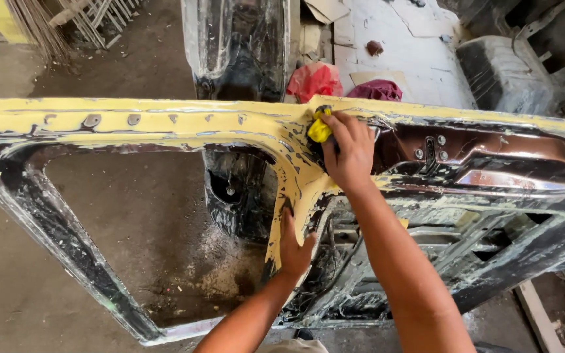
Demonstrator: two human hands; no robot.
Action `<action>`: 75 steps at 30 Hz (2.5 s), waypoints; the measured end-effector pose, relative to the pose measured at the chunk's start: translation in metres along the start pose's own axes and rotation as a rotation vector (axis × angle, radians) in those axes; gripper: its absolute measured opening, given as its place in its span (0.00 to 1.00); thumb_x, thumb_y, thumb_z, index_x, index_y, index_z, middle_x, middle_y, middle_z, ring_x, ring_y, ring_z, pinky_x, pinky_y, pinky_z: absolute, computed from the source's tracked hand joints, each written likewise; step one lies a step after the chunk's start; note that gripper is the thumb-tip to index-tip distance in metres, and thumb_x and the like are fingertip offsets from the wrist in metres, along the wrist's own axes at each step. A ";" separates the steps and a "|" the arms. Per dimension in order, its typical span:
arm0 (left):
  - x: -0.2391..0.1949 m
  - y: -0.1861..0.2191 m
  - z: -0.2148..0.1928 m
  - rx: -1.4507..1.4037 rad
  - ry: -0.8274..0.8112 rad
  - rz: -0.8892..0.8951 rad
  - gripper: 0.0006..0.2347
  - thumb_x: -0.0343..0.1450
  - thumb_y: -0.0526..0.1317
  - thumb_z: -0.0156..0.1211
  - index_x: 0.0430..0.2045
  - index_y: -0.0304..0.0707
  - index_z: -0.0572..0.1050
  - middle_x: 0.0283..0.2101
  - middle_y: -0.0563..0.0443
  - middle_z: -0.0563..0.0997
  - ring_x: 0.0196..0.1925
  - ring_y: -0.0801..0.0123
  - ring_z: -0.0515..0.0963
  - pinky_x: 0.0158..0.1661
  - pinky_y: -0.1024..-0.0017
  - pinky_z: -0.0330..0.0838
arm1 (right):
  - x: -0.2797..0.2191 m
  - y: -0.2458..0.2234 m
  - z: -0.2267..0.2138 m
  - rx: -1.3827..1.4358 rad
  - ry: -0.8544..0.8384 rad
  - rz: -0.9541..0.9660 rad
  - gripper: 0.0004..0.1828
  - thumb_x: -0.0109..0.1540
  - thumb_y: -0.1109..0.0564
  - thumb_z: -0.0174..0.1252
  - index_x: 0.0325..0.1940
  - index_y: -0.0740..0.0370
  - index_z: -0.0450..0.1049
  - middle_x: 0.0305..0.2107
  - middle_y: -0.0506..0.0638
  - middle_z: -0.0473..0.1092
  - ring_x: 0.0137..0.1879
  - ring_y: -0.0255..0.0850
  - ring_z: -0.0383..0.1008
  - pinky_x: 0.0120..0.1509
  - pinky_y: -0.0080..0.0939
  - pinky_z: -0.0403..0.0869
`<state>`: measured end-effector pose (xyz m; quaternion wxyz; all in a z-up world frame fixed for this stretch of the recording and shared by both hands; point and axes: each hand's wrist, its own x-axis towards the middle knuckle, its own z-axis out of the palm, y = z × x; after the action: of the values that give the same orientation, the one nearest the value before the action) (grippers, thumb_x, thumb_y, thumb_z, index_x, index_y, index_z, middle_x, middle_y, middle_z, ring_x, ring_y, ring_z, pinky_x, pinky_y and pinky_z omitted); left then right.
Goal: The person sands the surface of a car door frame using a sanding block and a yellow sponge. They periodically dip the sponge into a bucket of water to clean it before resuming the sanding process on the door's edges and inner frame.
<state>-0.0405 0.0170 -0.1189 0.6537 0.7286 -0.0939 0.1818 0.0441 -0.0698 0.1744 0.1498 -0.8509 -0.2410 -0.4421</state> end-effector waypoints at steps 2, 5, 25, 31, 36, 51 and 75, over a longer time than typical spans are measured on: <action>0.021 0.030 -0.005 -0.005 0.011 -0.039 0.36 0.73 0.46 0.60 0.72 0.25 0.49 0.77 0.29 0.51 0.80 0.42 0.48 0.73 0.57 0.43 | -0.005 0.006 0.010 0.014 0.046 0.008 0.23 0.59 0.62 0.60 0.59 0.61 0.74 0.52 0.55 0.73 0.55 0.53 0.72 0.59 0.49 0.65; 0.060 0.094 -0.016 -0.069 0.054 -0.044 0.36 0.72 0.45 0.59 0.73 0.26 0.50 0.77 0.29 0.52 0.80 0.42 0.50 0.74 0.57 0.43 | -0.012 0.002 0.014 0.017 0.101 0.016 0.21 0.60 0.60 0.61 0.59 0.60 0.74 0.52 0.55 0.73 0.56 0.52 0.73 0.60 0.49 0.64; 0.072 0.110 -0.016 -0.139 0.075 -0.005 0.38 0.73 0.48 0.61 0.75 0.27 0.47 0.78 0.28 0.48 0.81 0.40 0.49 0.74 0.56 0.46 | -0.017 -0.007 0.012 -0.009 0.108 0.056 0.21 0.60 0.58 0.60 0.58 0.59 0.75 0.50 0.54 0.74 0.53 0.51 0.72 0.59 0.50 0.64; 0.005 0.019 -0.011 0.040 -0.091 -0.224 0.42 0.69 0.47 0.63 0.73 0.29 0.44 0.76 0.30 0.48 0.78 0.42 0.50 0.71 0.58 0.47 | -0.008 -0.001 0.008 -0.031 0.053 0.021 0.22 0.60 0.59 0.61 0.59 0.59 0.74 0.50 0.53 0.73 0.53 0.51 0.72 0.58 0.49 0.64; 0.057 0.075 -0.011 -0.018 -0.016 -0.247 0.38 0.71 0.46 0.62 0.74 0.30 0.48 0.78 0.31 0.49 0.80 0.45 0.47 0.74 0.58 0.42 | -0.013 0.001 0.013 -0.020 0.076 0.030 0.23 0.59 0.58 0.62 0.59 0.59 0.74 0.50 0.53 0.73 0.53 0.50 0.72 0.57 0.49 0.64; 0.054 0.075 -0.013 0.129 0.014 -0.279 0.38 0.68 0.51 0.65 0.71 0.32 0.55 0.74 0.31 0.59 0.74 0.45 0.59 0.70 0.59 0.54 | -0.012 0.002 0.014 -0.003 0.107 0.018 0.22 0.59 0.58 0.63 0.57 0.59 0.75 0.50 0.52 0.74 0.51 0.49 0.73 0.55 0.48 0.64; 0.021 0.030 0.006 0.191 0.071 -0.190 0.38 0.71 0.52 0.61 0.70 0.25 0.53 0.70 0.27 0.57 0.73 0.40 0.58 0.68 0.55 0.56 | -0.013 0.009 0.015 0.030 0.113 -0.046 0.21 0.58 0.56 0.63 0.56 0.58 0.76 0.49 0.52 0.74 0.51 0.49 0.74 0.56 0.48 0.65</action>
<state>-0.0316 0.0095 -0.0833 0.5985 0.7862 0.0164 0.1529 0.0531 -0.0742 0.1545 0.1657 -0.8165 -0.2583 -0.4890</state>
